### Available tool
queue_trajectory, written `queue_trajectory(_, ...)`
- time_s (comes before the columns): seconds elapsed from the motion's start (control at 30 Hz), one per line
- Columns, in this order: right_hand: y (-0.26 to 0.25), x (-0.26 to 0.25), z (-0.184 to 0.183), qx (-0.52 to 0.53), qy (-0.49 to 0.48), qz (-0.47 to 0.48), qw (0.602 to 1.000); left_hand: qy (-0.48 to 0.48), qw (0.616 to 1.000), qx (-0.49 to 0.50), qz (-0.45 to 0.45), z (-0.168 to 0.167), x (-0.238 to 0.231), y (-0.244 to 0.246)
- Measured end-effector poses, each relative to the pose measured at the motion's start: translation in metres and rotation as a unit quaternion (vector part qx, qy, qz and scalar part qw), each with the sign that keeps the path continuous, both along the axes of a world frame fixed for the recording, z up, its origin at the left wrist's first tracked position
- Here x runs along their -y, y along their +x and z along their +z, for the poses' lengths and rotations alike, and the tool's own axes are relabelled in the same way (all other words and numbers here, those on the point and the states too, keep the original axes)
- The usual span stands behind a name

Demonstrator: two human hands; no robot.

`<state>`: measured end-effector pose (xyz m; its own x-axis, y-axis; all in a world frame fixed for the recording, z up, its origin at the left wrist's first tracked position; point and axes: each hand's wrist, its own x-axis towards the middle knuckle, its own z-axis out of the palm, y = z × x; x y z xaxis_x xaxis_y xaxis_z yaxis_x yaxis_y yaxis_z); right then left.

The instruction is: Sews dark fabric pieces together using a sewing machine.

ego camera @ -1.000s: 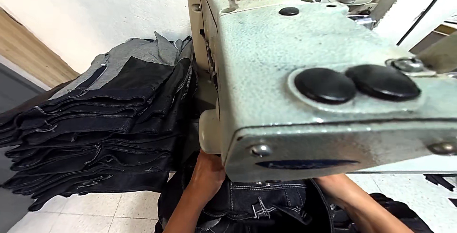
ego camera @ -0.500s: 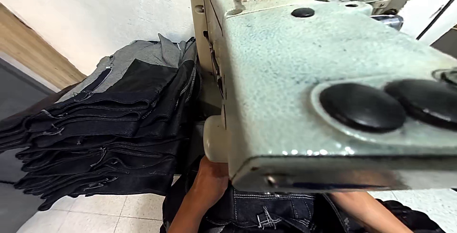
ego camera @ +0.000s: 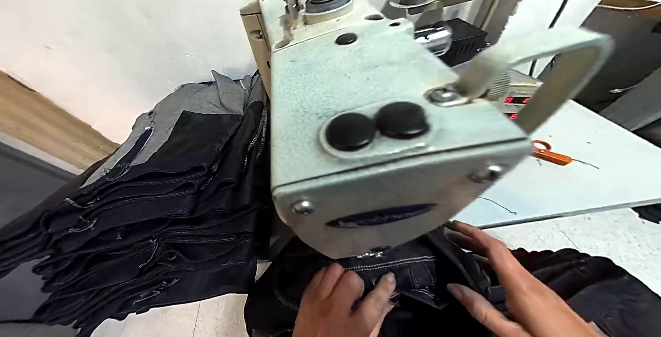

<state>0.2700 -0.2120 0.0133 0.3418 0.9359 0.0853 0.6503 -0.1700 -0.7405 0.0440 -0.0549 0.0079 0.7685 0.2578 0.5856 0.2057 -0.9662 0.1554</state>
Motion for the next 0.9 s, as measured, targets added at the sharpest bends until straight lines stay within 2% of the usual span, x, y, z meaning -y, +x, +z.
queue_trajectory(0.1,0.003,-0.005,-0.023,-0.029,0.003,-0.020,0.999,-0.042,0.997,0.065,-0.003,-0.004,0.003,0.011)
queue_trajectory(0.23,0.013,-0.015,-0.051,-0.087,0.017,-0.029,0.996,-0.054,0.995,0.066,0.046,-0.008,0.009,0.018)
queue_trajectory(0.3,0.018,-0.019,-0.053,-0.112,0.007,-0.029,0.993,-0.093,0.986,0.054,0.131,-0.007,0.012,0.009)
queue_trajectory(0.4,0.021,-0.024,-0.055,-0.100,0.002,-0.038,0.994,-0.152,0.944,-0.006,0.294,-0.003,0.000,-0.026)
queue_trajectory(0.47,0.023,-0.025,-0.057,-0.092,0.003,-0.042,0.995,-0.167,0.924,-0.014,0.343,-0.011,-0.002,-0.055)
queue_trajectory(0.57,0.027,-0.027,-0.058,-0.107,0.025,-0.034,0.993,-0.314,0.898,-0.062,0.303,-0.021,0.022,-0.076)
queue_trajectory(0.63,0.029,-0.028,-0.063,-0.111,0.057,-0.028,0.992,-0.420,0.866,-0.068,0.262,-0.030,0.036,-0.062)
queue_trajectory(0.73,0.033,-0.028,-0.067,-0.132,0.065,-0.039,0.988,-0.507,0.842,0.064,0.173,-0.035,0.035,-0.022)
queue_trajectory(0.8,0.043,-0.029,-0.062,-0.133,0.058,-0.067,0.987,-0.486,0.853,0.120,0.150,-0.031,0.024,0.001)
queue_trajectory(0.9,0.061,-0.037,-0.043,-0.142,0.018,-0.073,0.987,-0.395,0.888,0.076,0.222,-0.016,0.016,0.011)
